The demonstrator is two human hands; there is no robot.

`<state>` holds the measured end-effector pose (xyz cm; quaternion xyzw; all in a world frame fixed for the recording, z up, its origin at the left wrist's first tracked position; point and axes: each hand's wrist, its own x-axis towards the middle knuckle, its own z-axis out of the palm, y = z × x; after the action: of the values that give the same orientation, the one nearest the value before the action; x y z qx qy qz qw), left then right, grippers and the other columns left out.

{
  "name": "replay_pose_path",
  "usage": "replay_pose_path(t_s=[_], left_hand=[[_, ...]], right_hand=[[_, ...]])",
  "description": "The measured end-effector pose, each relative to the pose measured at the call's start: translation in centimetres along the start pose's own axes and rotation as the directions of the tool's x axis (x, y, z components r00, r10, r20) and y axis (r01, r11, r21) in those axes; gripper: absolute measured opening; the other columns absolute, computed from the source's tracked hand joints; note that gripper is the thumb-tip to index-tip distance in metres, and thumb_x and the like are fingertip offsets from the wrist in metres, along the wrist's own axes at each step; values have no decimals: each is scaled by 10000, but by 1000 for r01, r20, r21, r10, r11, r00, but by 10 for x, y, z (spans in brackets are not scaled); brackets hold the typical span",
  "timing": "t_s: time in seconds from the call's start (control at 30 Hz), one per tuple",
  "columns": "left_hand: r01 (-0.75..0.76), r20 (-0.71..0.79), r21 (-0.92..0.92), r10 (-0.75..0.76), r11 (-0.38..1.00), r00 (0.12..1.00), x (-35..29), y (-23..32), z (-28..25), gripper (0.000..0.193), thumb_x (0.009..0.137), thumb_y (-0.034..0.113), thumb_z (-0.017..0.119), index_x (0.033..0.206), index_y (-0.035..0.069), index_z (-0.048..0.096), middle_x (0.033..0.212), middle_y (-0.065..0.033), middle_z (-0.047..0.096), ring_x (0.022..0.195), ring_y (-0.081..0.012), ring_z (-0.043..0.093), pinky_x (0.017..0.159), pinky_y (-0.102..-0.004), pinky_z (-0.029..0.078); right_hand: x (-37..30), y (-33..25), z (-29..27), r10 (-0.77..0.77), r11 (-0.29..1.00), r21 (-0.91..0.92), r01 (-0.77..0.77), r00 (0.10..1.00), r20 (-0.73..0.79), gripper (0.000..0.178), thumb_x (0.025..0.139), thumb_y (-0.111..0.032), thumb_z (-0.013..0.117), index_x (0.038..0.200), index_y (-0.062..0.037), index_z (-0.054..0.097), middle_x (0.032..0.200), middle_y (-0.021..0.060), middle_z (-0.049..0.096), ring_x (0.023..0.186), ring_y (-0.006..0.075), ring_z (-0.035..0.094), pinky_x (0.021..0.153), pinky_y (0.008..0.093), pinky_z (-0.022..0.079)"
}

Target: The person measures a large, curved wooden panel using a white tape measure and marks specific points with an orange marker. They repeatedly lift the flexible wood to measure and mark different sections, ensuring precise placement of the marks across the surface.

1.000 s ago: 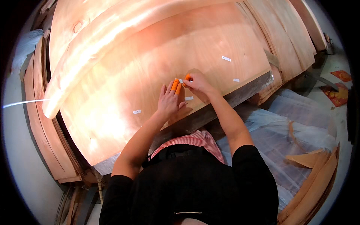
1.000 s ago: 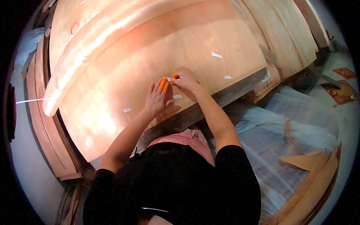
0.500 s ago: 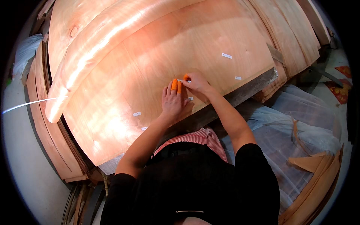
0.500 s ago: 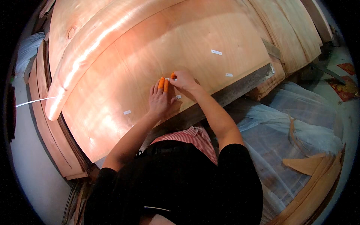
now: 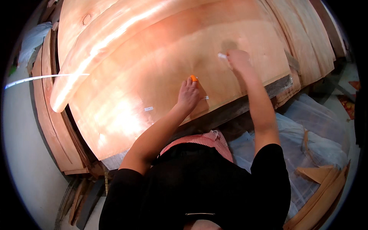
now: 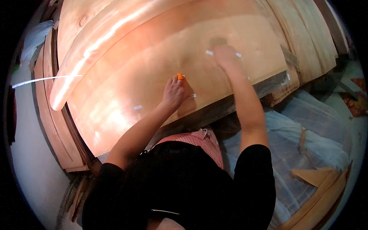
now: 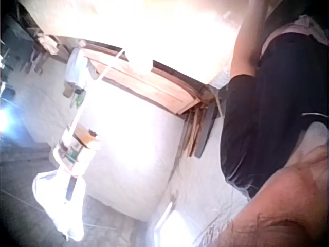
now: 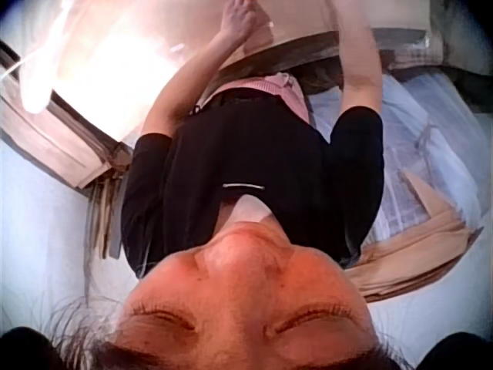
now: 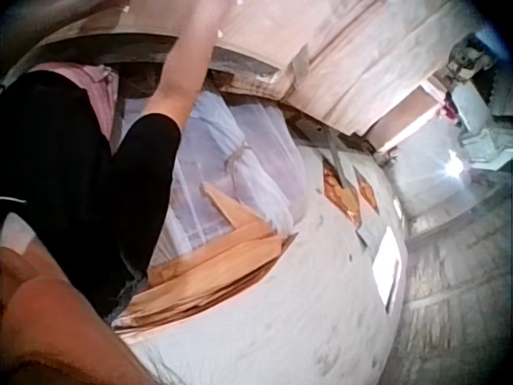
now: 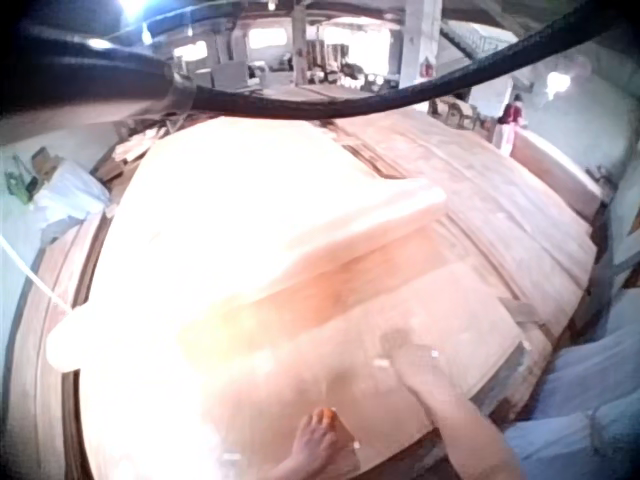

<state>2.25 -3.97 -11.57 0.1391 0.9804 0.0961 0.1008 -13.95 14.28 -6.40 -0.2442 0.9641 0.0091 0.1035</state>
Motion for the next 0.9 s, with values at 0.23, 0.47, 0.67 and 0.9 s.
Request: replay_pose_path(t_s=[0.23, 0.47, 0.67, 0.9], left_hand=[[-99, -248, -432, -12, 897, 969, -71, -35, 0, 633, 740, 283, 637, 1255, 2, 398, 1332, -206, 314, 1194, -365, 351, 993, -413, 322], [243, -104, -641, -397, 728, 912, -248, -117, 20, 688, 759, 229, 626, 1324, -1, 308, 1399, -199, 226, 1180, -361, 384, 976, -391, 348], [442, -183, -605, -656, 662, 732, -399, -181, 15, 693, 750, 200, 640, 1326, 4, 308, 1403, -153, 256, 1168, -346, 399, 961, -378, 365], [458, -308, -640, -753, 617, 582, -474, -203, 30, 687, 747, 247, 652, 1306, -3, 340, 1369, -173, 301, 1212, -333, 354, 1006, -383, 314]], right_hand=[[-68, -6, 36, 64, 222, 910, -351, 936, 346, 202, 920, -203, 468, 1023, -65, 574, 654, -33, 501, 582, 51, 467, 514, 196, 366], [-99, -162, 81, -271, 29, 895, -445, 859, 435, 201, 909, -184, 488, 1009, -42, 588, 643, -36, 488, 535, 33, 420, 498, 165, 358], [-95, -369, 59, -504, 404, 860, -312, 708, 495, 199, 904, -205, 488, 946, -51, 606, 629, -39, 496, 539, 32, 450, 489, 168, 348], [-70, -546, 89, -695, 460, 888, 0, 622, 360, 196, 891, -195, 487, 879, -35, 599, 624, -6, 517, 529, 62, 480, 473, 201, 379]])
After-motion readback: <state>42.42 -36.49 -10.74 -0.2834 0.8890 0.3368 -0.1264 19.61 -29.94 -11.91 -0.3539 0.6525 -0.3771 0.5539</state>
